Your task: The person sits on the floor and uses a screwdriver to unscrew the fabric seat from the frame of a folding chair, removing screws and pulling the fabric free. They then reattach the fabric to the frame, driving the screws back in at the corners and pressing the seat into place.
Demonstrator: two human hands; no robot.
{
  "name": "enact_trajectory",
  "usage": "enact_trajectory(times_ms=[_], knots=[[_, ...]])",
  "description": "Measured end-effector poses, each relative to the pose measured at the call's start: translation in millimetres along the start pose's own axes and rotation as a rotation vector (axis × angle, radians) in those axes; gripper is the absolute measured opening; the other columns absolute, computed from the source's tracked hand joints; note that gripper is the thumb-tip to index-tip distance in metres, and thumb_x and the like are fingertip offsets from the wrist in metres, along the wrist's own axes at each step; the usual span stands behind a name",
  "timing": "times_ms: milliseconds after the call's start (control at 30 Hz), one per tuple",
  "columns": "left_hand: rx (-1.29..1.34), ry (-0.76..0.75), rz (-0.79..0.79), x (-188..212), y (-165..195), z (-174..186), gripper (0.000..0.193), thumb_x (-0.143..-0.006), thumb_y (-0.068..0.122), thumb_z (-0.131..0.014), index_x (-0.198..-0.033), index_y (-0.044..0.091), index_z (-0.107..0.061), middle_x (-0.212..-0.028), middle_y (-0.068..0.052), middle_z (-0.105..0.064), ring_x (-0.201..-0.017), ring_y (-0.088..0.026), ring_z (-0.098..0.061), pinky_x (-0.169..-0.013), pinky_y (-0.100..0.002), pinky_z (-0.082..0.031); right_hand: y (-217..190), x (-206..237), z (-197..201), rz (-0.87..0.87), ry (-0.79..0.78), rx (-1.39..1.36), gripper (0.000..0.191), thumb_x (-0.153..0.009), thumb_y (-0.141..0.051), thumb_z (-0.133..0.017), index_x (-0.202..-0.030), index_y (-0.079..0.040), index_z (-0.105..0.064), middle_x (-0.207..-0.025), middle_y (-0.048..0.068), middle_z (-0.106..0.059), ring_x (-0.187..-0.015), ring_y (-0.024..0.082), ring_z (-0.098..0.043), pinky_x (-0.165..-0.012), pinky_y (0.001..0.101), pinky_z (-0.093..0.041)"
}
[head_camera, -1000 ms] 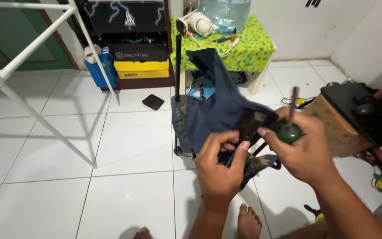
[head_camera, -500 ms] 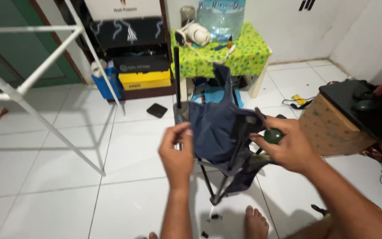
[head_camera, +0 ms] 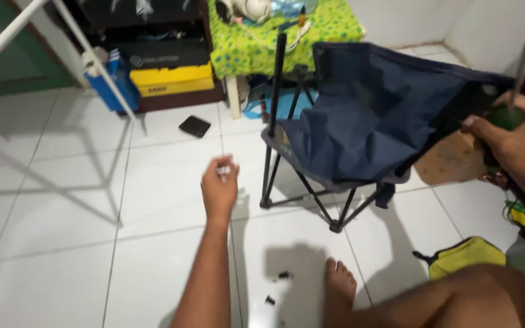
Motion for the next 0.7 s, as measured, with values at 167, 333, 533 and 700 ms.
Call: enact_trajectory(times_ms=[167,333,533,700], knots=[[0.202,-0.056,-0.098,-26,39,-55,0.028,-0.096,0.023,-0.070,-0.120,0.008,-0.070,-0.108,-0.006,-0.074,-0.095,-0.016,-0.068,-0.085,-0.031,-0.055,16,2,19,-0.061,0.087,-0.065,0.019,-0.096,-0.013,-0.082,-0.100,-0.001,-0.068,-0.083,0.012,-0.069,-0.066,0.019,-0.065,-0.062,0.0352,-0.050],[0.456,-0.272,-0.463,-69,137,-108,0.042,-0.102,0.027,-0.066,-0.136,0.003,-0.061,-0.117,-0.009,-0.068,-0.110,-0.018,-0.064,-0.093,-0.030,-0.050,-71,-4,47,0.062,0.043,0.173,0.027,-0.089,-0.019,-0.079,-0.111,-0.005,-0.071,-0.088,0.012,-0.073,-0.068,0.023,-0.067,-0.064,0.0371,-0.053],[0.462,-0.299,-0.302,-41,158,-114,0.040,-0.108,0.037,-0.052,-0.120,0.004,-0.071,-0.079,0.001,-0.062,-0.072,-0.008,-0.055,-0.064,-0.025,-0.044,-201,-157,-102,0.394,-0.211,0.102,0.043,-0.078,-0.024,-0.083,-0.114,-0.001,-0.075,-0.094,0.020,-0.076,-0.078,0.027,-0.073,-0.074,0.0410,-0.057],[0.634,-0.384,-0.092,-20,149,-100,0.056,-0.108,0.043,-0.036,-0.114,0.006,-0.077,-0.069,0.007,-0.052,-0.059,-0.004,-0.037,-0.051,-0.022,-0.028,-133,-184,-223,-0.112,-0.436,0.473,0.049,-0.073,-0.031,-0.083,-0.111,-0.002,-0.075,-0.110,0.023,-0.074,-0.100,0.037,-0.074,-0.085,0.0468,-0.059]])
Point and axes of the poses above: each hand's wrist, its own x-axis away from the middle knuckle, its own z-axis out of the back of the hand, y = z × x, the point moved 7 cm from there along -x, towards the middle knuckle
